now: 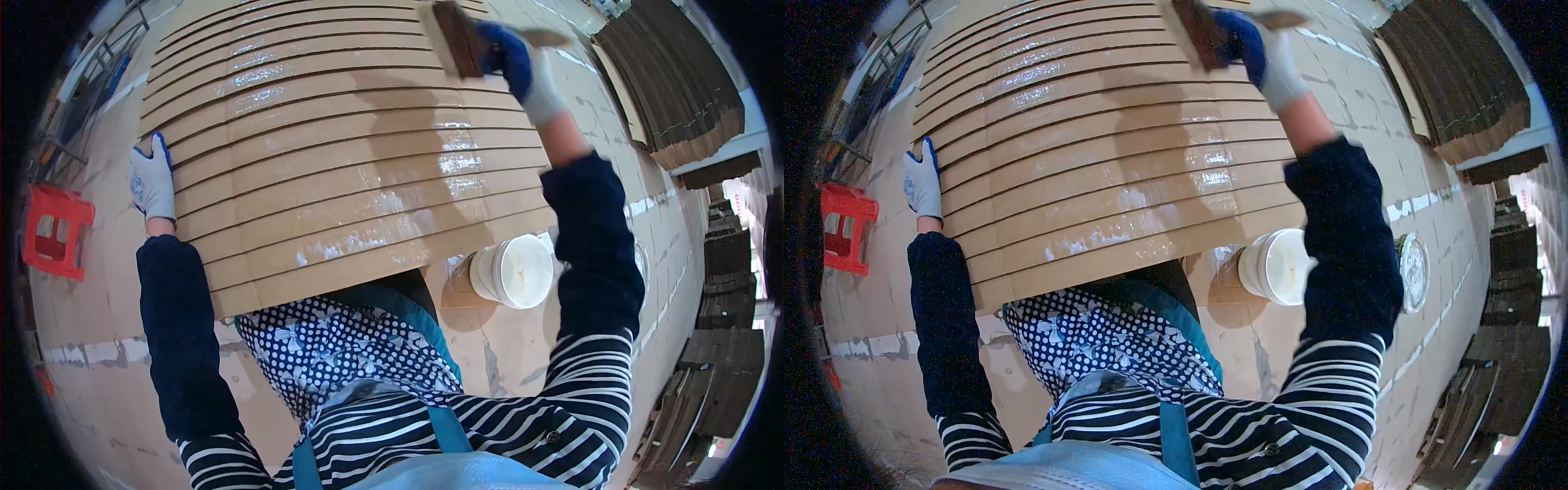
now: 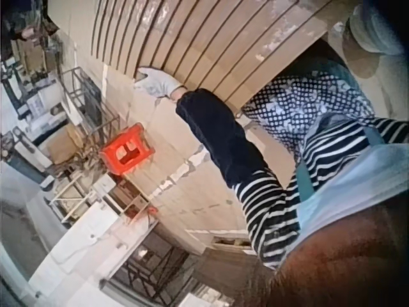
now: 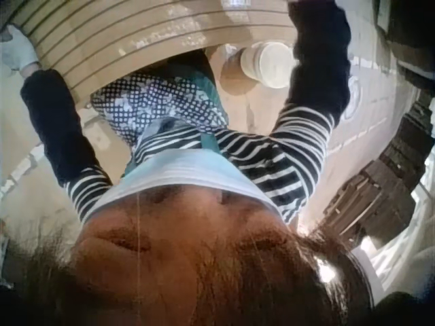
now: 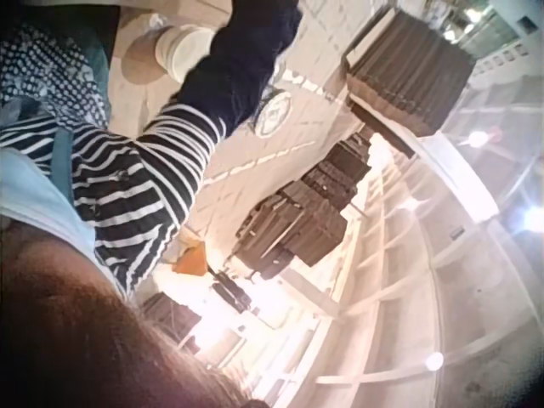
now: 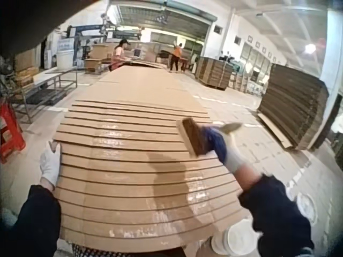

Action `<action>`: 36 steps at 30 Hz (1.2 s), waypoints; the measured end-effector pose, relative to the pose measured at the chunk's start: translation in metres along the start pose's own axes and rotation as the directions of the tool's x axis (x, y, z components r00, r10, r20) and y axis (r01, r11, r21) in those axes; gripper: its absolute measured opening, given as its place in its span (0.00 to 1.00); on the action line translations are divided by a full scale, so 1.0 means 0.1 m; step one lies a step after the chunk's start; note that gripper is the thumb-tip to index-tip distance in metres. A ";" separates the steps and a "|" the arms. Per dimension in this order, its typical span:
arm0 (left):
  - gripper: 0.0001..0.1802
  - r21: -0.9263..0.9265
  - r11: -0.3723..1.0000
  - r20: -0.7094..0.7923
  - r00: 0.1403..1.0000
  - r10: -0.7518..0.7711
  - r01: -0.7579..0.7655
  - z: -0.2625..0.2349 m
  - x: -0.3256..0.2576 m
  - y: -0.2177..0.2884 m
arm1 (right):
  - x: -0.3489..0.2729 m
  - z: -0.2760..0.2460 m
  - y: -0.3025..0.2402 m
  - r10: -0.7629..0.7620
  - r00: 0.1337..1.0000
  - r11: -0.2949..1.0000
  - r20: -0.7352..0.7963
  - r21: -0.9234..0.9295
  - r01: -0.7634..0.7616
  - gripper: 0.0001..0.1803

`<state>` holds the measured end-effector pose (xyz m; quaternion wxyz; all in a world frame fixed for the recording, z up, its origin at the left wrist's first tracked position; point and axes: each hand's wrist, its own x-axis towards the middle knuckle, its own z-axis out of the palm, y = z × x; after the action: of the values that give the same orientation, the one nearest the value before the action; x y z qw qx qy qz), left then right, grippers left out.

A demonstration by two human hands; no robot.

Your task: Applying glue or a protective coating to a set of wooden slats using a hand brush.

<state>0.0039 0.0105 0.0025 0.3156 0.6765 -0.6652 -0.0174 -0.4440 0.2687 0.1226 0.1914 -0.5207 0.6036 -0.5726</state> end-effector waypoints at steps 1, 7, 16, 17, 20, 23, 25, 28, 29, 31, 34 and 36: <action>0.41 -0.008 1.000 -0.012 1.000 0.013 -0.013 0.02 0.00 0.01 | 0.25 0.04 0.11 -0.165 0.985 0.985 -0.040 -0.058 0.163 0.15; 0.42 -0.054 0.997 -0.018 0.998 0.055 -0.056 0.11 0.04 0.19 | 1.41 -0.17 0.90 0.055 0.947 0.983 -0.317 0.181 0.004 0.11; 0.38 -0.040 0.999 -0.047 0.998 0.028 -0.030 0.10 0.04 0.01 | -0.28 -0.11 0.27 0.033 0.990 0.979 0.135 -0.203 -0.005 0.10; 0.39 -0.031 0.999 -0.047 0.998 0.031 -0.032 0.10 0.04 -0.03 | -0.41 -0.07 0.18 0.144 0.969 0.970 0.200 -0.222 -0.098 0.10; 0.39 -0.028 0.998 -0.042 0.998 0.049 -0.050 0.09 0.06 -0.03 | -0.26 -0.07 0.06 0.074 0.962 0.953 0.265 -0.303 0.010 0.09; 0.39 -0.011 1.000 -0.039 0.999 0.022 -0.022 0.05 0.03 0.00 | 0.40 0.11 0.04 -0.128 0.977 0.958 0.171 -0.233 0.166 0.10; 0.39 0.000 1.000 -0.052 0.998 0.029 -0.029 0.09 0.03 0.01 | 0.92 0.39 0.10 0.066 0.997 0.997 0.039 0.028 -0.067 0.10; 0.39 0.017 0.999 -0.083 0.995 0.050 -0.049 0.13 0.08 0.09 | 1.33 0.61 0.38 0.061 0.993 0.992 -0.098 -0.107 -0.072 0.11; 0.39 0.017 0.999 -0.083 0.995 0.052 -0.051 0.13 0.09 0.12 | 1.37 0.67 0.47 0.033 0.976 0.947 -0.217 -0.306 -0.100 0.11; 0.39 0.020 0.999 -0.078 0.996 0.047 -0.045 0.14 0.06 0.11 | 1.26 0.70 0.59 -0.013 0.948 0.861 -0.319 -0.486 -0.152 0.12; 0.39 0.019 0.999 -0.093 0.995 0.032 -0.030 0.11 0.03 -0.02 | 0.60 0.68 0.55 0.078 0.983 0.948 0.166 -0.318 -0.022 0.11; 0.39 0.008 0.999 -0.099 0.994 0.038 -0.038 0.10 0.04 -0.04 | -0.13 0.63 0.33 -0.140 0.922 0.838 0.360 -0.453 0.304 0.13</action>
<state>0.0039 0.0029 -0.0058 0.3463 0.6648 -0.6615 0.0242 -0.4005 0.2419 0.0710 0.0744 -0.7034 0.6277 -0.3252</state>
